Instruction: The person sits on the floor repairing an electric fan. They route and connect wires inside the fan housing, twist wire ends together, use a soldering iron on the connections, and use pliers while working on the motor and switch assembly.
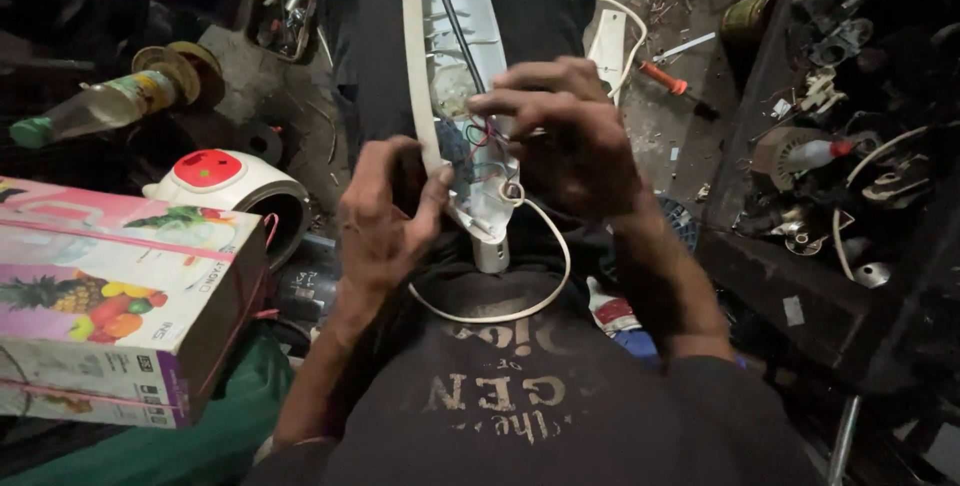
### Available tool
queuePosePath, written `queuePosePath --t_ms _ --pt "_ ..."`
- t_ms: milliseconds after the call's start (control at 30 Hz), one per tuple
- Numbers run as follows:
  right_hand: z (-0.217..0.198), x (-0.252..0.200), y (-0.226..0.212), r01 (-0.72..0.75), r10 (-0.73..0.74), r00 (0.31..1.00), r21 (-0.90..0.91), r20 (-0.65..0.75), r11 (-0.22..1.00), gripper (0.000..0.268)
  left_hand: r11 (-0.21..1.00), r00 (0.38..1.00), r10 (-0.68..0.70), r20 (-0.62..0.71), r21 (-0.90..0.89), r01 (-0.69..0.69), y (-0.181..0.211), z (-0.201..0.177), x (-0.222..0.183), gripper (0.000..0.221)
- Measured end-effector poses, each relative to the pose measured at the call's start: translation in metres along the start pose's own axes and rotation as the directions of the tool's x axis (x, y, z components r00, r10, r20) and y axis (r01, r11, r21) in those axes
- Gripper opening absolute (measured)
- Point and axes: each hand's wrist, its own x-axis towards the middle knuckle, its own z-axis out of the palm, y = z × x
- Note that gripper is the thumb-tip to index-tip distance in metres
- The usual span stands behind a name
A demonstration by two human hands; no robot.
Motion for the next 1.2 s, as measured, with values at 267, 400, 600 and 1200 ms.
queuePosePath --t_ms 267,400,600,1200 --pt "-0.007 0.014 0.028 0.314 0.034 0.800 -0.465 0.600 0.828 0.016 0.843 0.782 -0.530 0.328 0.108 0.526 -0.014 0.010 -0.006 0.102" --pt "-0.011 0.018 0.033 0.388 0.056 0.761 -0.522 0.646 0.760 0.020 0.911 0.920 -0.250 0.301 -0.249 0.329 -0.020 0.011 -0.002 0.082" --pt "-0.004 0.028 0.031 0.362 -0.048 0.748 -0.347 0.662 0.865 0.006 0.843 0.899 -0.233 0.371 -0.383 0.377 -0.020 -0.011 0.005 0.086" --pt "0.010 -0.026 0.069 -0.008 0.084 0.793 -0.127 0.603 0.992 0.025 0.867 0.945 0.284 -0.164 0.466 -0.179 -0.013 0.008 -0.020 0.044"
